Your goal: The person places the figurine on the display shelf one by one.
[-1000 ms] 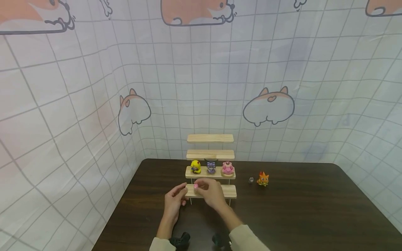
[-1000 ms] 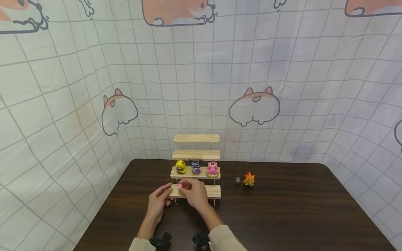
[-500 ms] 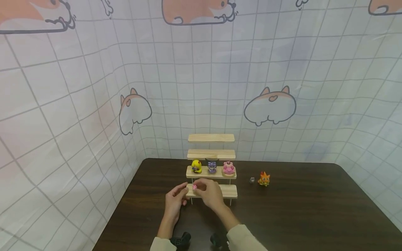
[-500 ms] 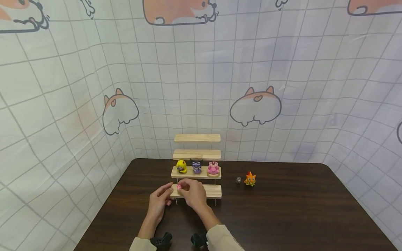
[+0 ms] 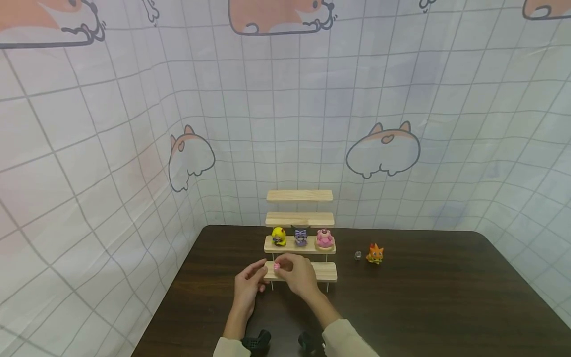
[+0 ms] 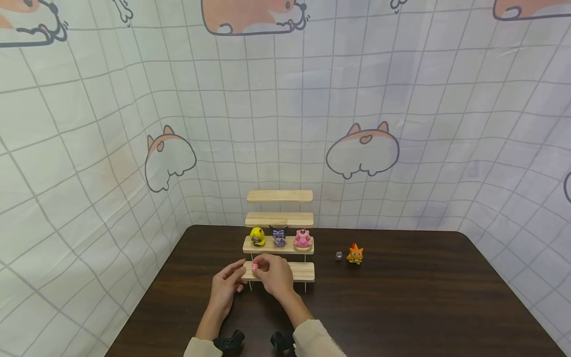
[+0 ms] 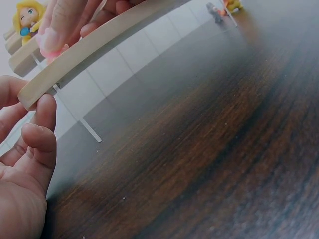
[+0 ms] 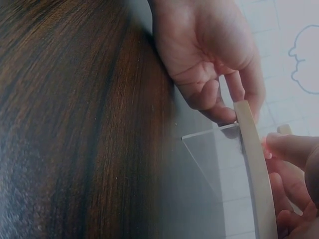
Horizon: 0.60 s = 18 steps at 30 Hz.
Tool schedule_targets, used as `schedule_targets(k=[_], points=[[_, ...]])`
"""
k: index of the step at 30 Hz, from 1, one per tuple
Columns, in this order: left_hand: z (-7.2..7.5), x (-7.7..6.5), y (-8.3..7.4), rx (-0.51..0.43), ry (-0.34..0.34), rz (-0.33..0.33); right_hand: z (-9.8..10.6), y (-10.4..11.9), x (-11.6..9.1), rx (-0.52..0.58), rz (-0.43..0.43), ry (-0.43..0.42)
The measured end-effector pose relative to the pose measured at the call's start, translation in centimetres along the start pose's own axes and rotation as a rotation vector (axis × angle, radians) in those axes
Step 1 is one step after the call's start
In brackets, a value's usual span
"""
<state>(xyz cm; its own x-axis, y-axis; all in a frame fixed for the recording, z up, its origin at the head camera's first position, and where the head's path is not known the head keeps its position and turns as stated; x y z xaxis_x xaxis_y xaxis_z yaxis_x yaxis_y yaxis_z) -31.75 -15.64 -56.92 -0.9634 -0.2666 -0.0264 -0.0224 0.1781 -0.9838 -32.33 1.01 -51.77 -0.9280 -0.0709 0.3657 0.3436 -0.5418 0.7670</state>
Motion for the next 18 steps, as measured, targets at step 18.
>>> schedule_targets(k=[18], points=[[0.00,-0.02,-0.05,0.009,0.003,-0.002,0.89,-0.24,-0.18,0.105,-0.014,0.013]])
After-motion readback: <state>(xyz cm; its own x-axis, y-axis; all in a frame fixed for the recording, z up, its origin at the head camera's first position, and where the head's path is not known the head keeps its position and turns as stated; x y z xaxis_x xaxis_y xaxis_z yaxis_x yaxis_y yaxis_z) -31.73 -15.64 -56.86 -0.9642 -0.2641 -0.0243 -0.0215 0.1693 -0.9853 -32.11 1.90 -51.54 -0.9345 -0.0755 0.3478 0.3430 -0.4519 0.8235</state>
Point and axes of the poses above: each hand's wrist, its own x-axis towards the middle knuckle, its own z-axis out of the back of the hand, y = z × x, the point moved 1 cm from there along x, towards the middle knuckle, and after that the axes turned 7 degrees about -y, right-handed, at the moved point
